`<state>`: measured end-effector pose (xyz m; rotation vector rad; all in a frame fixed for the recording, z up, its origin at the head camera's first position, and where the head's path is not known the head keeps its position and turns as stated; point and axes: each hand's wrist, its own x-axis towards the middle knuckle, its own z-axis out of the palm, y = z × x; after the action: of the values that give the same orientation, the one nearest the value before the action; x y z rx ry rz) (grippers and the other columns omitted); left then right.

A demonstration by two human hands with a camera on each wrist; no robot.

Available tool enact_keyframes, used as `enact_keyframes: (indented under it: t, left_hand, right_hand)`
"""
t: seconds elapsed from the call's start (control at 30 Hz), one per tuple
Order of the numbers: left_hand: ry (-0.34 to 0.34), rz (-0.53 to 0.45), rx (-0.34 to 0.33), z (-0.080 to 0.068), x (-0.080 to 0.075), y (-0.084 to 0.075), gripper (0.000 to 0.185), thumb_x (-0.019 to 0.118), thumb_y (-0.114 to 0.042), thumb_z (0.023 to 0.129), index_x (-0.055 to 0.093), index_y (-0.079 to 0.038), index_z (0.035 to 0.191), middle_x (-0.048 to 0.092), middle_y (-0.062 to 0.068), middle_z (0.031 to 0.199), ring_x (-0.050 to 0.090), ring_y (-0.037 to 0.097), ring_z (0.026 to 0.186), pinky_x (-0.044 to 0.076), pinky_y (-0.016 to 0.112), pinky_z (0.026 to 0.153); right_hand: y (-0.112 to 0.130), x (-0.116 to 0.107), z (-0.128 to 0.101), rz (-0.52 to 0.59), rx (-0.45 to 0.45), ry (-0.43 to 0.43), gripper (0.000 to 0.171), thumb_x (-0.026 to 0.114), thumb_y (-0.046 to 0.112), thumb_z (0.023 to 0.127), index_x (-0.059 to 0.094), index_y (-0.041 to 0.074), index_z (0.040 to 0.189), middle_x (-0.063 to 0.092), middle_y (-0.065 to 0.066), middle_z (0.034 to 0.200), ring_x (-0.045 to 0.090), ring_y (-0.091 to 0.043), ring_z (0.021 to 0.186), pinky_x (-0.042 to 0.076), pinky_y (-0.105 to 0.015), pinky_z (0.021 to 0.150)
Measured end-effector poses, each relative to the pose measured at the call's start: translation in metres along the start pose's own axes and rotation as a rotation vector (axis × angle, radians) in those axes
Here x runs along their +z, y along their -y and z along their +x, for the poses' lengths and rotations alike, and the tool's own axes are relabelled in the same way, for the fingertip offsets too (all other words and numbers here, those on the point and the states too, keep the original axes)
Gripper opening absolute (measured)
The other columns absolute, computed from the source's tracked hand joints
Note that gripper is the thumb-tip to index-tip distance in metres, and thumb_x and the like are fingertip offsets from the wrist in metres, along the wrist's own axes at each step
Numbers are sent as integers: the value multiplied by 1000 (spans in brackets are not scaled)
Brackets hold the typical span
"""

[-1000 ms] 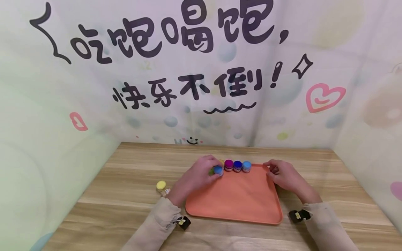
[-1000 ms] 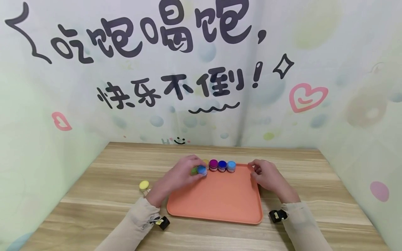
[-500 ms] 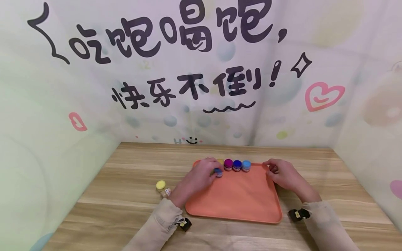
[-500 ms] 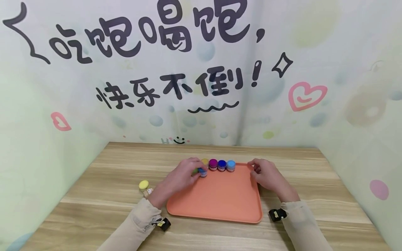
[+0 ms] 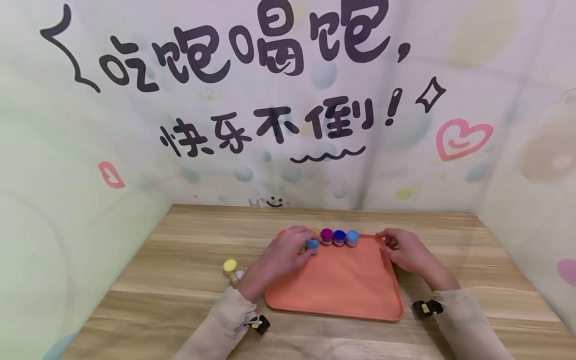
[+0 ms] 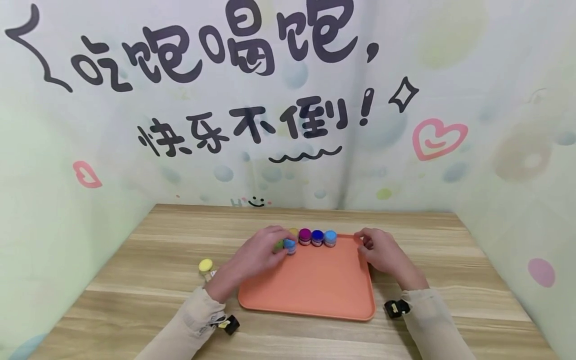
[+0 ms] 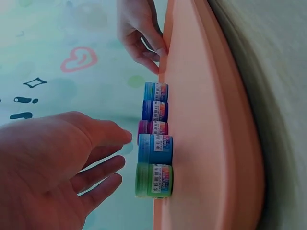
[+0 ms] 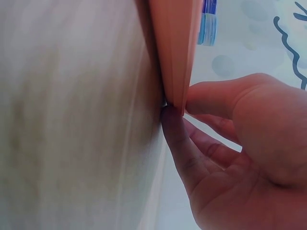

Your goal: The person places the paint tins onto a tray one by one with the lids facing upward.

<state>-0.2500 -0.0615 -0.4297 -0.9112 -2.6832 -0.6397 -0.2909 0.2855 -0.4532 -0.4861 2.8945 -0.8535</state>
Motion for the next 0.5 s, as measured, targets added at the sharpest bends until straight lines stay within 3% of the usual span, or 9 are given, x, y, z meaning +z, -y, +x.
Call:
enact_keyframes:
  t: [0.27,0.5]
  left_hand:
    - [-26,-15,-24,-12,-8,4,31,78,-11,99,76,-16,130,75,3,123,73,22,110,64,35,88]
    - [-25,16,-52,-27,-21,12,28,80,-11,97,77,-13,125,73,5,127,71,23,117,64,39,97]
  right_hand:
    - [0,3,0,-6,-3,-22,40,74,10,100,64,-5,136,73,-16,110,71,-27,98,65,-49,88]
    - [1,2,-2,-3,-15,-37,30,74,8,100,67,-5,126,73,-16,109,72,-28,97,65,-50,88]
